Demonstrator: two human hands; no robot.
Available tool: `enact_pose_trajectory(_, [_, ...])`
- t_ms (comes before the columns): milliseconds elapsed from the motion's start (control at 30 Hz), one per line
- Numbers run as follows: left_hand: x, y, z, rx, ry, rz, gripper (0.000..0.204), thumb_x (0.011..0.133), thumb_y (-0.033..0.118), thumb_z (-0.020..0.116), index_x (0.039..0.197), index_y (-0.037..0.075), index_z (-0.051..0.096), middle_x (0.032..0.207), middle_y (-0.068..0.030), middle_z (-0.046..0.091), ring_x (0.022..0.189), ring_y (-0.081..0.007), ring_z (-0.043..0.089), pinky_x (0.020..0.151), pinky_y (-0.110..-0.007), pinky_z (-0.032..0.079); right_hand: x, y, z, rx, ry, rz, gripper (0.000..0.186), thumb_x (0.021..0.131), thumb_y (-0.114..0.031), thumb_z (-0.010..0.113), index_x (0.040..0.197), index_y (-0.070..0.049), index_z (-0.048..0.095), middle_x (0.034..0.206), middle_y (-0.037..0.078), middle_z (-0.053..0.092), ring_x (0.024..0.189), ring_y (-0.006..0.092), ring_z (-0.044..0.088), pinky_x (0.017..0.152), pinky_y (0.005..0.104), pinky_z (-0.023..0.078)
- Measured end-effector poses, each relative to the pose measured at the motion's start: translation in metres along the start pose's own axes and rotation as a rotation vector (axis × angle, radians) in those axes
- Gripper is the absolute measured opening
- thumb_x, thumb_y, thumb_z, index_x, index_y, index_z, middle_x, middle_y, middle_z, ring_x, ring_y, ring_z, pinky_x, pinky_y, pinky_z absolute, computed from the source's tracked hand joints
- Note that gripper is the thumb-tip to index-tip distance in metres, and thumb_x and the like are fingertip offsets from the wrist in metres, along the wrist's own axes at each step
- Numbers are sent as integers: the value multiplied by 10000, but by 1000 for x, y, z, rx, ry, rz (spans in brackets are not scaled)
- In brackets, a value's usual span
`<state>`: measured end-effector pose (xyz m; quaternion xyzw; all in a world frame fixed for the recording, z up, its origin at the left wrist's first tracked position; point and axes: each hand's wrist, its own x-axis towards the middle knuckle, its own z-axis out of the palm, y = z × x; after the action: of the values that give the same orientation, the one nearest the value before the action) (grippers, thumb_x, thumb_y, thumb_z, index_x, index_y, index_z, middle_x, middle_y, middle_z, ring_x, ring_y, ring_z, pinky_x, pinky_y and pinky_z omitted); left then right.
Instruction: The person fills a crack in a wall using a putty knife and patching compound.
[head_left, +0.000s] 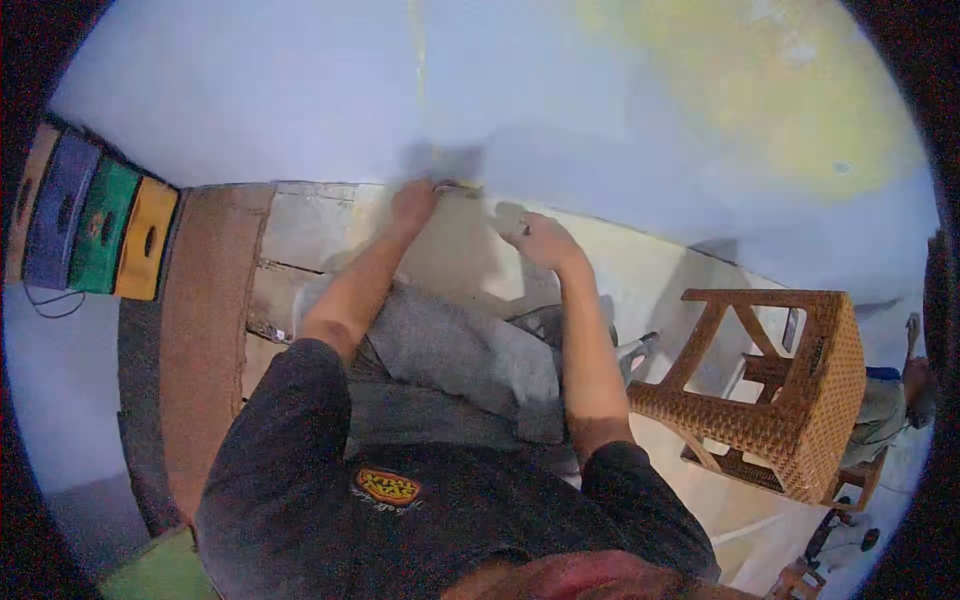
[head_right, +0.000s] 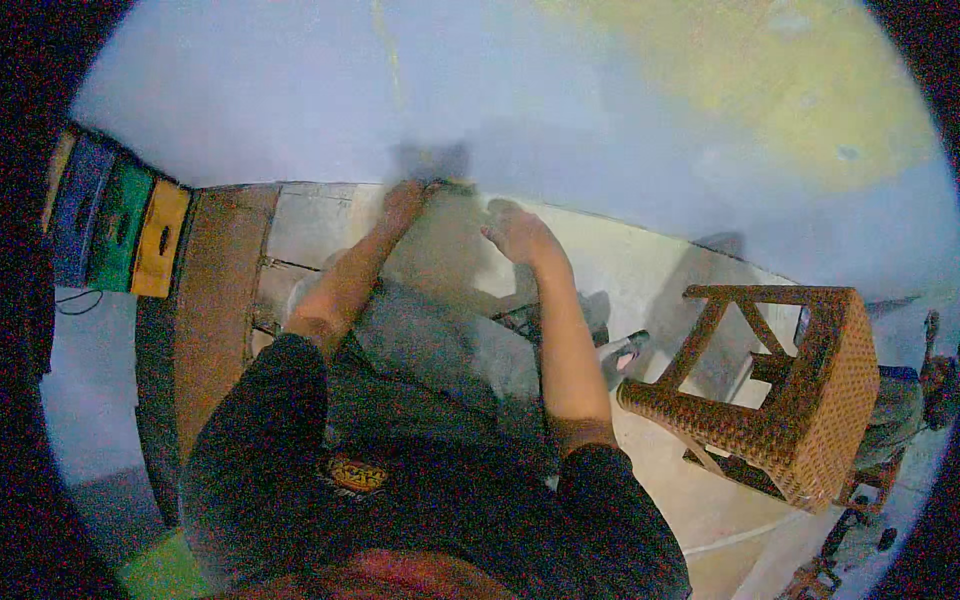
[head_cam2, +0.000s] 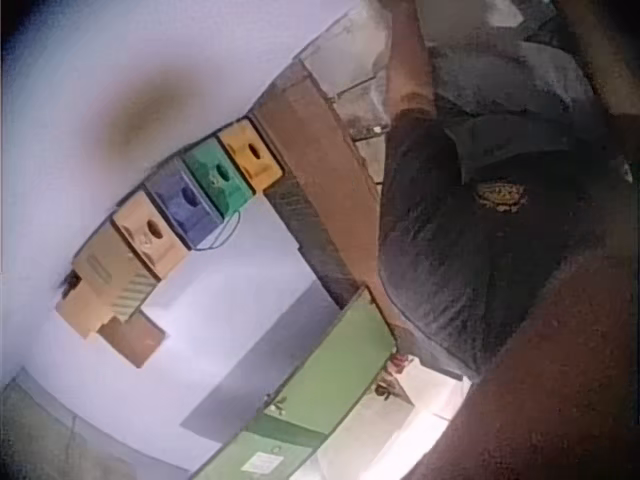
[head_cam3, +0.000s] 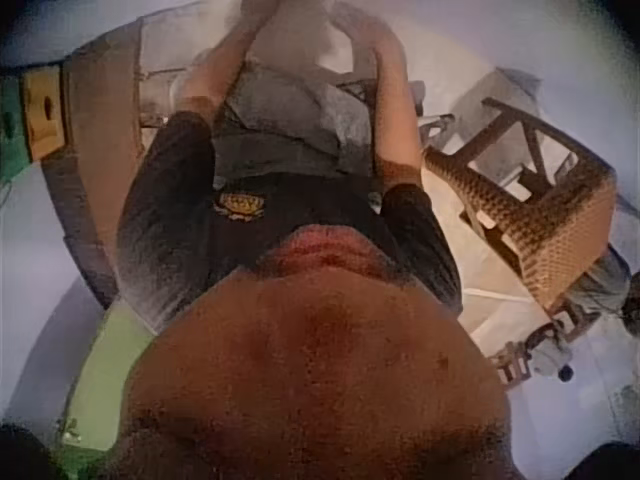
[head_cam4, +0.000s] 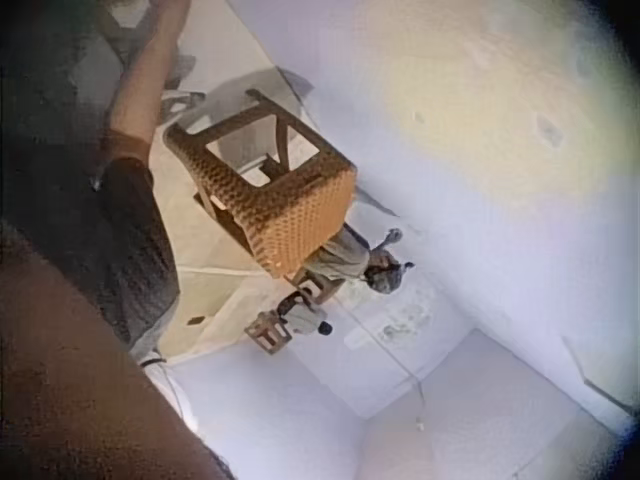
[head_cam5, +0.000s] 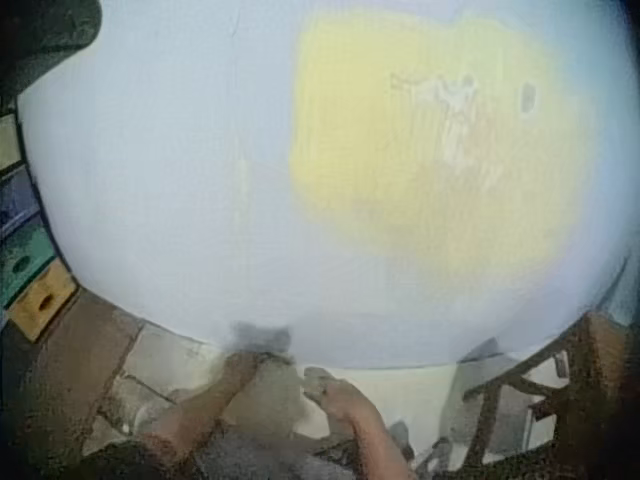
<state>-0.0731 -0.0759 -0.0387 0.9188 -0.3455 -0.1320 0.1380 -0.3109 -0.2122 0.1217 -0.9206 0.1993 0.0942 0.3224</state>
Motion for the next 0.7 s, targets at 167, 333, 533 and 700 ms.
enact_pose_trajectory(167, [-31, -9, -50, -199, -78, -10, 505, 1013, 457, 450, 1156, 11, 638, 950, -184, 703, 881, -306, 700, 740, -437, 569, 20, -8, 28, 43, 64, -29, 737, 849, -591, 639, 1189, 63, 624, 1042, 271, 690, 988, 400, 665, 861, 446, 512])
enact_pose_trajectory(333, [-67, 25, -45, -1080, -288, -80, 403, 1022, 303, 470, 1255, -22, 525, 911, -125, 685, 704, -204, 676, 561, -331, 530, 34, 14, 46, 167, 33, -29, 568, 894, -516, 645, 1017, 36, 686, 896, 163, 712, 832, 252, 673, 776, 366, 518])
enact_pose_trajectory(533, [-67, -27, 21, -698, -225, 246, 426, 971, 336, 580, 1296, 63, 540, 1025, -130, 690, 828, -258, 689, 738, -370, 572, 42, -35, 73, 446, -181, -184, 323, 938, -323, 638, 894, -7, 689, 827, 57, 687, 749, 134, 613, 701, 281, 482])
enact_pose_trajectory(700, [-68, -8, 12, -932, -163, 96, 409, 936, 274, 661, 1251, 34, 562, 931, -96, 688, 738, -234, 670, 694, -357, 561, 59, -44, 104, 683, -159, -132, 174, 951, -189, 620, 886, -36, 670, 848, 44, 676, 729, 102, 590, 688, 261, 469])
